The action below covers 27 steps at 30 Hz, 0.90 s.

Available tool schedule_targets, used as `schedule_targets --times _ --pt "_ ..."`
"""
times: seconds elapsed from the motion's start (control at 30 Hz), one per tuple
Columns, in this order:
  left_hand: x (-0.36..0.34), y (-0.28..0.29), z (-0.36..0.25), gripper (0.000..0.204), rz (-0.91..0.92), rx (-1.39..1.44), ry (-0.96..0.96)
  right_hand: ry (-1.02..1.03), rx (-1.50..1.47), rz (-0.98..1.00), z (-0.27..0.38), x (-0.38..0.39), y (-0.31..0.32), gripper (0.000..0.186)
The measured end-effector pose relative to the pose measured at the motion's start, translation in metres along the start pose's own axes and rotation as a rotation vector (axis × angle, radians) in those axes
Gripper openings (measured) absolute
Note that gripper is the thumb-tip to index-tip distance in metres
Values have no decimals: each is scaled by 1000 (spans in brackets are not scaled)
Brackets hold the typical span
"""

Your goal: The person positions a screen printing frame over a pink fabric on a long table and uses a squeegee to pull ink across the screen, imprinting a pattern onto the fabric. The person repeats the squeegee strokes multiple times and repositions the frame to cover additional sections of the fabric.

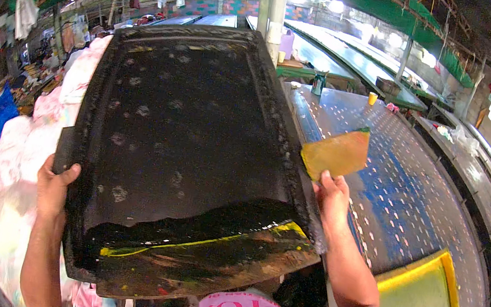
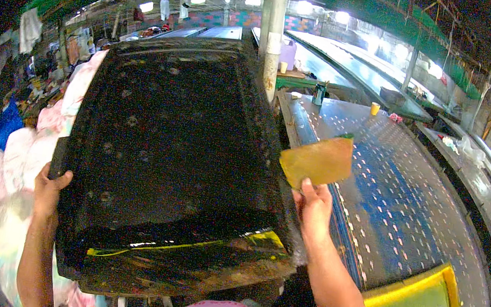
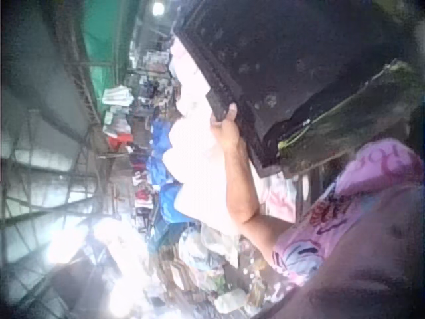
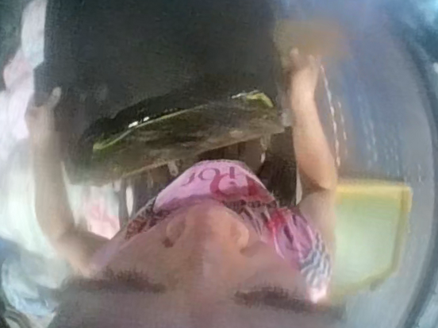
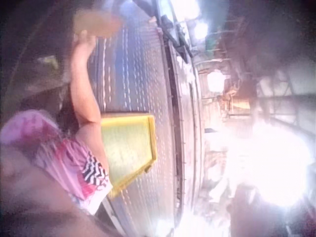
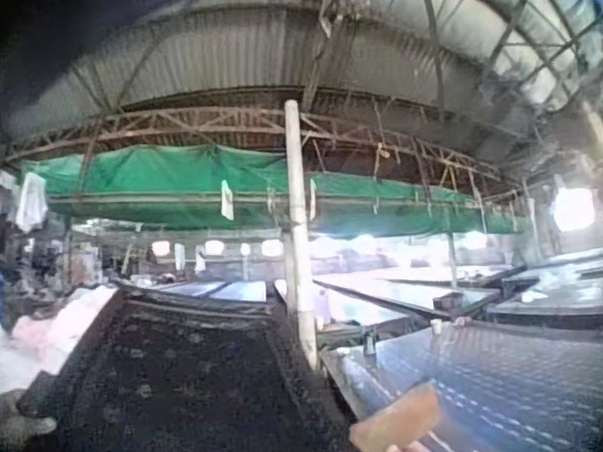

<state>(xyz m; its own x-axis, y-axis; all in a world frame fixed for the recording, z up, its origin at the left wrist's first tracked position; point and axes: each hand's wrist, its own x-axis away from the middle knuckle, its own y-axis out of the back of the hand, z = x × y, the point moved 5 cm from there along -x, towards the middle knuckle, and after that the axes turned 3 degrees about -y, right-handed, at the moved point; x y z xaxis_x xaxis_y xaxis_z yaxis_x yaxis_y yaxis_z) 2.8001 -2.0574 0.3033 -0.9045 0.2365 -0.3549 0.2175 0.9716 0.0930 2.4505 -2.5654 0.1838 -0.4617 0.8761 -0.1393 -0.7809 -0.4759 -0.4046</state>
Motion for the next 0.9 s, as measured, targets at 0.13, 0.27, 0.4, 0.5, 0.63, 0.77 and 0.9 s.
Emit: schedule_targets --times 0.13,0.27,0.4,0.5,0.63,0.77,0.9 --pt "-98 -34 4 45 -59 -147 -108 2 -12 56 -53 -121 -47 31" --pt "-184 -52 5 51 -182 -261 -114 -124 -230 155 -102 -258 -119 33" --pt "-265 -49 8 54 -355 -415 -169 -146 -238 298 -134 -373 -193 33" --pt "-329 -58 31 56 -410 -494 -153 -163 -247 385 -166 -463 -246 32" --pt "-407 -91 75 58 -449 -485 -283 -258 -208 398 -215 -581 -305 30" --pt "-482 -140 100 59 -429 -597 -192 -130 -318 435 -242 -680 -349 26" --pt "-576 -213 111 56 -421 -592 -251 -256 -304 393 -282 -790 -375 26"
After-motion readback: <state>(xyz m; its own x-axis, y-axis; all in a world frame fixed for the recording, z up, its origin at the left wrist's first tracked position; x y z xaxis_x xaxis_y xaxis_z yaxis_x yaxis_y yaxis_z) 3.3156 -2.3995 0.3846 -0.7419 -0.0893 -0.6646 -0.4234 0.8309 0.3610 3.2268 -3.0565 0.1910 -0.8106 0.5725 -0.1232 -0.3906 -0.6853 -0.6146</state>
